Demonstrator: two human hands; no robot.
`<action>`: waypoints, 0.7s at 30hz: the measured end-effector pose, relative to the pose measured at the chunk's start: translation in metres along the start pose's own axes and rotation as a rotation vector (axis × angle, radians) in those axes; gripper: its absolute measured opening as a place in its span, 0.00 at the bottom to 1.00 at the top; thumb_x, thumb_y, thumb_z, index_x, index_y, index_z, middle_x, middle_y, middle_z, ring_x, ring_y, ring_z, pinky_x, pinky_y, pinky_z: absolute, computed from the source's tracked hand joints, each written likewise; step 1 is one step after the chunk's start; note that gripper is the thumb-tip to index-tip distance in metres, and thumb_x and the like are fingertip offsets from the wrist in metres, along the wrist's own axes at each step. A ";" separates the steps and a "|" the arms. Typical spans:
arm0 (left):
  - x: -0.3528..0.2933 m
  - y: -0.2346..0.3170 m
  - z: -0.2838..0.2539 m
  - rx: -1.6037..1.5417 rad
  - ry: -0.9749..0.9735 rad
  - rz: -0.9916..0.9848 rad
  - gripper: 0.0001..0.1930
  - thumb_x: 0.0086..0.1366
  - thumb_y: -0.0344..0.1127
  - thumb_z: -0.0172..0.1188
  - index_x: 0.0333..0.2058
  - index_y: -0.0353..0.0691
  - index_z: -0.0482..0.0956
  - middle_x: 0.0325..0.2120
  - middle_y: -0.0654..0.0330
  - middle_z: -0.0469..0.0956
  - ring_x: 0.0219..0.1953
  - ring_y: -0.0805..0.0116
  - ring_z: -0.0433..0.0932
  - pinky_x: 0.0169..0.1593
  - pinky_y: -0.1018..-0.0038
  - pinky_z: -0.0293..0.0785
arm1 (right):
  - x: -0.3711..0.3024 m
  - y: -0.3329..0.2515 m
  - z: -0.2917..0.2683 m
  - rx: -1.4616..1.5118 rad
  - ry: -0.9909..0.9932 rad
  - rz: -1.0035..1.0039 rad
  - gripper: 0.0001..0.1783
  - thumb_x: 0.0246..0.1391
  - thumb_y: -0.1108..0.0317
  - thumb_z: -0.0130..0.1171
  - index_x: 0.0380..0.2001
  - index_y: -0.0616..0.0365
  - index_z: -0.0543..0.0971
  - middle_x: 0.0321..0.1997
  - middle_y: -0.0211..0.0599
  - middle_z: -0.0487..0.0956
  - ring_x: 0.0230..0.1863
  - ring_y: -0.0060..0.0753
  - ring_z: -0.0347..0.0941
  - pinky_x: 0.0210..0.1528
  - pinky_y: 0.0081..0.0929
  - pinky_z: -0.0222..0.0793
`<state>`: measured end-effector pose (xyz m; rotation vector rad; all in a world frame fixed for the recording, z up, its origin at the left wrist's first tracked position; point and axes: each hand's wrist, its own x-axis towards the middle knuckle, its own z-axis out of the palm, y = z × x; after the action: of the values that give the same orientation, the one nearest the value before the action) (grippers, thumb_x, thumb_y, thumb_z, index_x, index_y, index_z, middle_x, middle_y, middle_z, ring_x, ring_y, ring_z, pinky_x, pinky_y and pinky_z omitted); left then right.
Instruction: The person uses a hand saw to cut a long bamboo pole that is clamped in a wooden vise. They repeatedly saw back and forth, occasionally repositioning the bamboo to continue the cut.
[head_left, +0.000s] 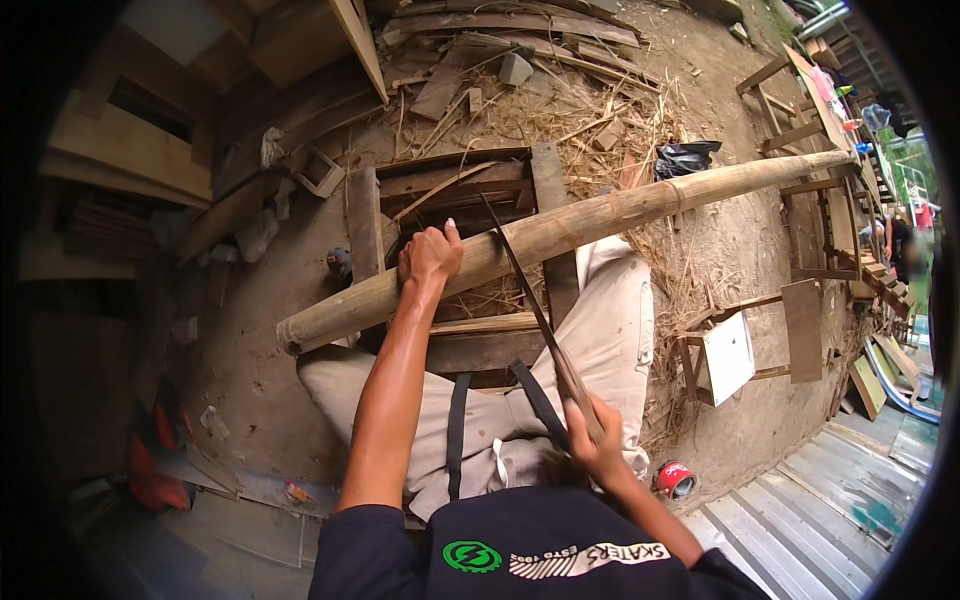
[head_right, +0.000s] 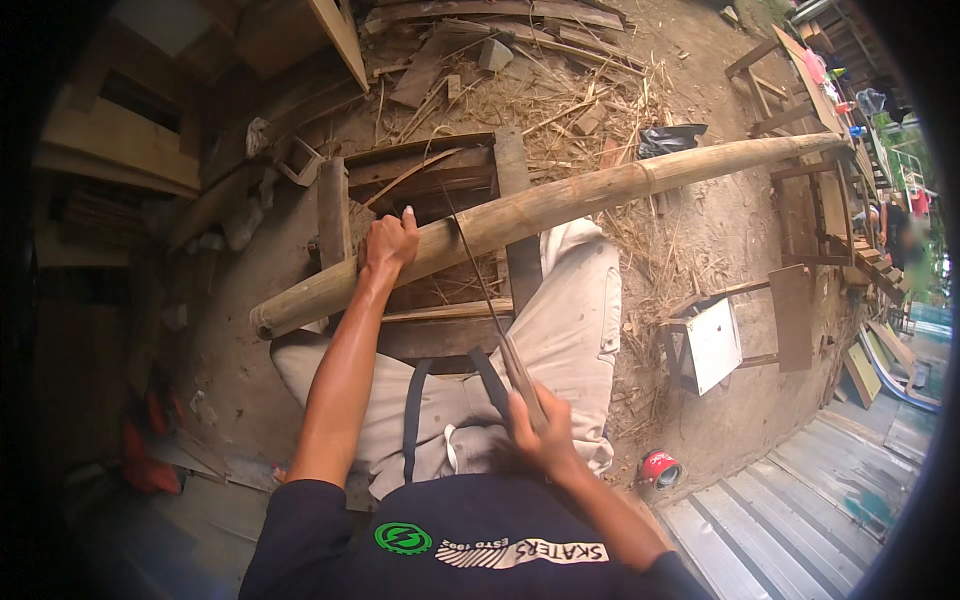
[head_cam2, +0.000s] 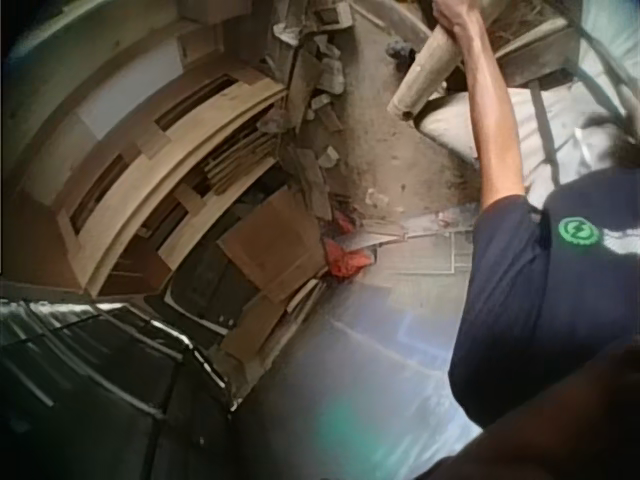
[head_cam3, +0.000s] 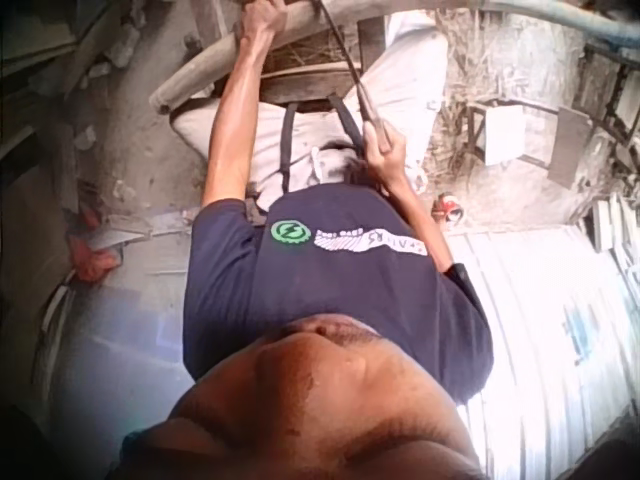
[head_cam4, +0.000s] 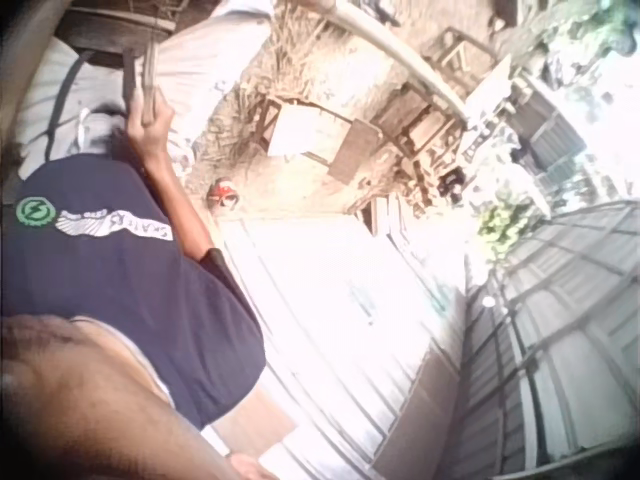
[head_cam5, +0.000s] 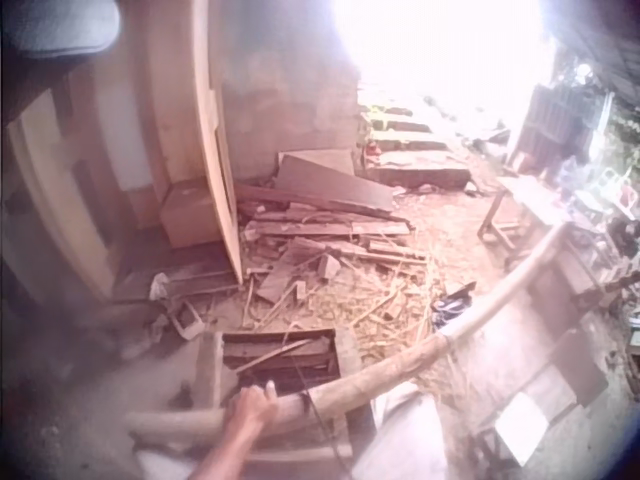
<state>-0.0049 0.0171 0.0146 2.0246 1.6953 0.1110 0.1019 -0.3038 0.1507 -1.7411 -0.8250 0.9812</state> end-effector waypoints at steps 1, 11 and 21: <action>0.001 -0.001 0.001 -0.009 0.061 0.024 0.32 0.71 0.52 0.41 0.23 0.30 0.83 0.23 0.38 0.80 0.27 0.36 0.81 0.38 0.49 0.75 | -0.008 -0.010 -0.004 0.040 0.004 -0.036 0.08 0.61 0.72 0.54 0.30 0.66 0.78 0.18 0.36 0.74 0.20 0.20 0.68 0.25 0.24 0.65; -0.011 -0.002 0.013 -0.039 0.221 0.150 0.31 0.70 0.51 0.42 0.24 0.29 0.83 0.22 0.35 0.78 0.29 0.35 0.80 0.37 0.49 0.73 | 0.045 0.040 0.027 0.000 0.036 -0.111 0.12 0.63 0.68 0.55 0.28 0.65 0.77 0.16 0.34 0.72 0.19 0.21 0.64 0.22 0.29 0.61; -0.045 0.003 0.012 -0.164 0.314 0.153 0.30 0.69 0.49 0.43 0.24 0.27 0.82 0.25 0.30 0.77 0.30 0.31 0.79 0.40 0.45 0.74 | 0.118 -0.021 0.055 0.099 0.132 -0.177 0.16 0.63 0.64 0.55 0.24 0.64 0.73 0.15 0.42 0.71 0.15 0.32 0.65 0.22 0.33 0.62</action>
<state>-0.0078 -0.0296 0.0164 2.0919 1.6430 0.6290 0.1041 -0.1737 0.1274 -1.6007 -0.8160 0.7678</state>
